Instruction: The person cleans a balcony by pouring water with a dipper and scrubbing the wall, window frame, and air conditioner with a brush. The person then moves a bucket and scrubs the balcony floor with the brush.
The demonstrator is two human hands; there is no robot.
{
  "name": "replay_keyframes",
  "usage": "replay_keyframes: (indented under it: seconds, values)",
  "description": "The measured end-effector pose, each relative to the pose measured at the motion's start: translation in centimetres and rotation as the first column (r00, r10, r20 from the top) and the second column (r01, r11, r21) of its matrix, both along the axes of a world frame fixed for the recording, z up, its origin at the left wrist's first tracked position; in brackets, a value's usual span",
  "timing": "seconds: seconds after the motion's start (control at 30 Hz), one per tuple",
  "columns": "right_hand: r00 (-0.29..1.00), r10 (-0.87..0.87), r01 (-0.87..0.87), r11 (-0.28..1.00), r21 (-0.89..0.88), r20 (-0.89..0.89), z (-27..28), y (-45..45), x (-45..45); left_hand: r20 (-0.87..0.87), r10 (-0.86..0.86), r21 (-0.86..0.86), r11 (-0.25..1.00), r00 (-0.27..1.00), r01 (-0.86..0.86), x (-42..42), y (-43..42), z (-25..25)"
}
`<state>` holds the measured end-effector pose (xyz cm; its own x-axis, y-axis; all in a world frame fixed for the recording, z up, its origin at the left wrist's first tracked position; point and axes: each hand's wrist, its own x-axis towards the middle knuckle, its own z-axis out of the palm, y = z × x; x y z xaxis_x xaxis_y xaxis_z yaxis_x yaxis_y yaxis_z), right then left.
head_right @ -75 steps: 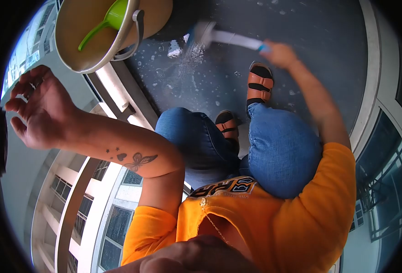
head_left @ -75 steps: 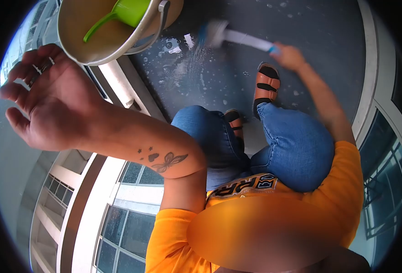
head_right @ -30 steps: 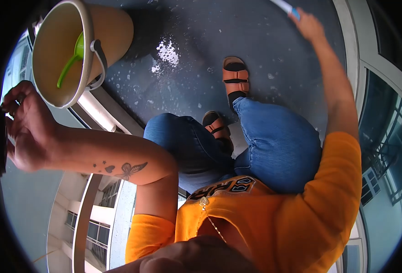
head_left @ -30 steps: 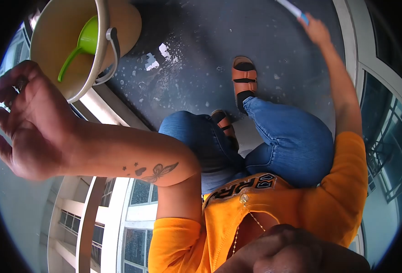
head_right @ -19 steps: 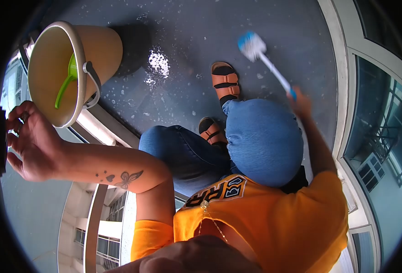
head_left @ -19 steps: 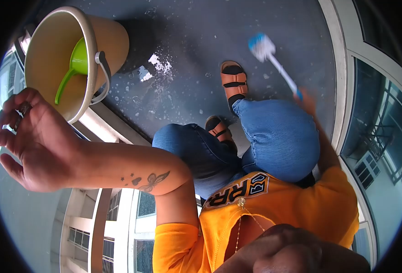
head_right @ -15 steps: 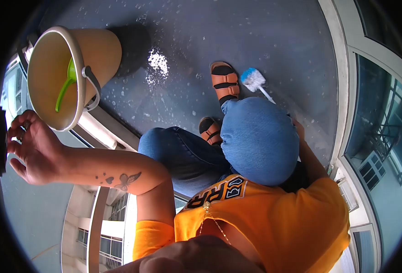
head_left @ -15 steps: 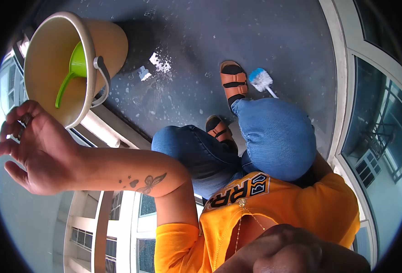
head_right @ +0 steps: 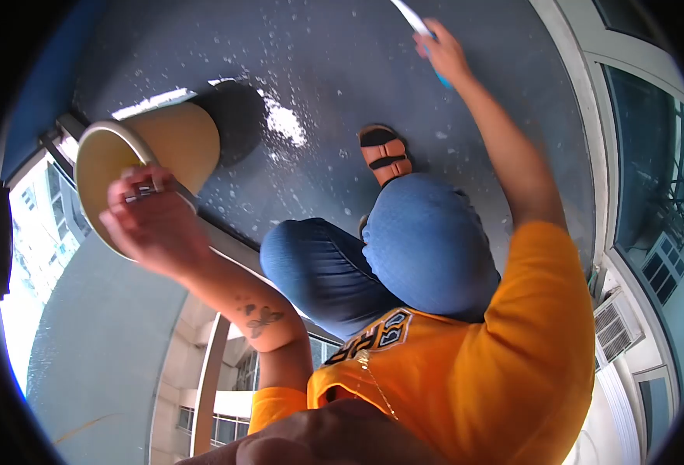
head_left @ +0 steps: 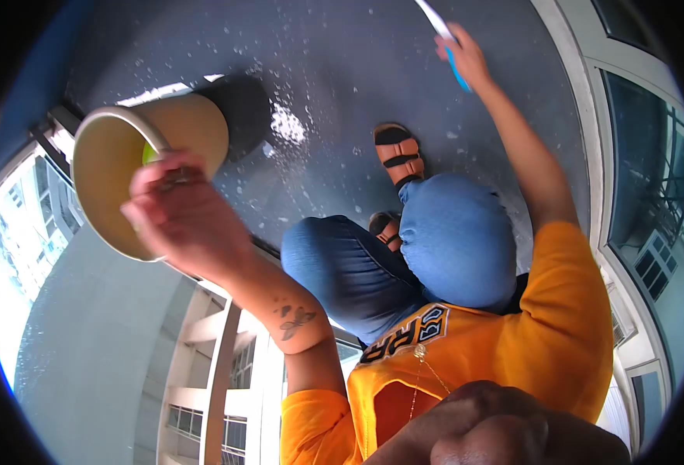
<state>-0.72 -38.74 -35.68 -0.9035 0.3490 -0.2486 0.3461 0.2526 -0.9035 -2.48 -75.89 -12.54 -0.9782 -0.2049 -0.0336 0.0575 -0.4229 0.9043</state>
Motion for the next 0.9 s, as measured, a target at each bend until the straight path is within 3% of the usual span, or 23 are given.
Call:
replay_keyframes:
  seconds: [0.03,0.1,0.13,0.2,0.27,0.3,0.33,0.37,0.4,0.47,0.5,0.57,0.6,0.67,0.7,0.73,0.77,0.8,0.83,0.87,0.9]
  values:
    - [0.989,-0.099,0.107,0.992,-0.071,0.107,0.7,0.9,3.7,0.049,-0.043,-0.037,0.998,0.998,0.045,0.1,0.0,-1.1]
    - [0.964,-0.111,0.097,0.993,0.07,0.24,2.1,2.5,12.1,0.175,-0.073,-0.084,0.993,0.982,0.089,0.1,0.5,-2.6]
    - [0.945,-0.157,0.148,0.988,0.052,0.287,3.5,2.6,15.9,0.248,-0.057,-0.097,0.992,0.967,0.083,0.0,1.4,-2.8]
    - [0.869,-0.217,0.209,0.976,0.068,0.444,5.1,3.6,22.2,0.399,-0.153,-0.188,0.951,0.904,0.244,-1.3,3.5,-2.5]
    - [0.807,-0.115,0.114,0.993,0.038,0.579,10.3,3.0,22.7,0.587,-0.199,-0.294,0.851,0.785,0.436,-2.9,7.9,-1.7]
    - [0.808,-0.127,0.135,0.99,0.029,0.576,11.7,3.1,21.6,0.569,-0.266,-0.404,0.734,0.778,0.546,-3.2,9.8,-2.6]
    - [0.847,-0.107,0.026,0.987,0.161,0.521,12.7,2.3,20.4,0.56,-0.337,-0.502,0.589,0.757,0.633,-3.3,11.2,-4.6]
    - [0.878,-0.081,-0.072,0.952,0.297,0.471,14.5,1.8,19.2,0.636,-0.397,-0.454,0.502,0.662,0.736,-4.0,13.1,-4.9]
    - [0.873,-0.107,-0.043,0.955,0.293,0.476,15.3,1.7,18.5,0.708,-0.443,-0.39,0.403,0.55,0.828,-4.4,14.4,-5.3]
    - [0.835,-0.08,-0.133,0.931,0.34,0.545,15.5,2.2,16.5,0.817,-0.552,-0.016,0.268,0.167,0.963,-4.6,15.4,-7.5]
    - [0.836,-0.086,-0.119,0.936,0.332,0.542,16.8,1.8,15.3,0.813,-0.565,-0.012,0.227,0.142,0.974,-4.8,17.1,-6.3]
    - [0.867,-0.116,-0.094,0.917,0.388,0.485,19.6,-0.1,12.3,0.876,-0.283,0.416,0.03,-0.391,0.909,-3.5,20.4,-4.0]
    - [0.889,-0.124,-0.096,0.89,0.447,0.44,21.2,-0.9,11.0,0.86,-0.276,0.438,-0.031,-0.429,0.899,-2.3,21.5,-2.8]
    - [0.947,-0.142,0.015,0.917,0.4,0.29,24.4,-2.1,8.5,0.844,-0.415,0.493,0.348,-0.341,0.797,-0.4,22.9,-0.8]
    - [0.937,-0.137,0.028,0.946,0.323,0.321,25.4,-3.0,7.5,0.771,-0.579,0.59,0.493,-0.265,0.639,0.4,22.2,-3.1]
    - [0.927,-0.133,0.046,0.968,0.245,0.35,26.4,-4.0,6.8,0.721,-0.693,0.608,0.621,-0.015,0.495,0.5,22.6,-2.4]
    - [0.935,-0.084,-0.012,0.963,0.268,0.344,27.5,-5.0,6.1,0.621,-0.766,0.626,0.612,0.166,0.483,-0.1,22.7,-2.7]
    - [0.94,-0.029,-0.075,0.954,0.29,0.339,28.7,-5.9,5.3,0.691,-0.693,0.576,0.7,0.206,0.423,-1.7,23.2,-2.3]
    - [0.928,-0.066,-0.013,0.978,0.207,0.368,29.9,-6.8,4.1,0.621,-0.774,0.673,0.607,0.123,0.423,-4.0,22.1,-2.0]
    - [0.915,-0.093,0.05,0.992,0.119,0.393,31.0,-7.6,2.9,0.892,-0.381,0.237,0.852,0.243,0.467,-5.2,23.9,1.8]
    - [0.929,-0.141,0.135,0.99,0.039,0.343,30.7,-8.7,2.1,0.816,-0.526,0.393,0.81,0.242,0.435,-6.9,21.5,-1.9]
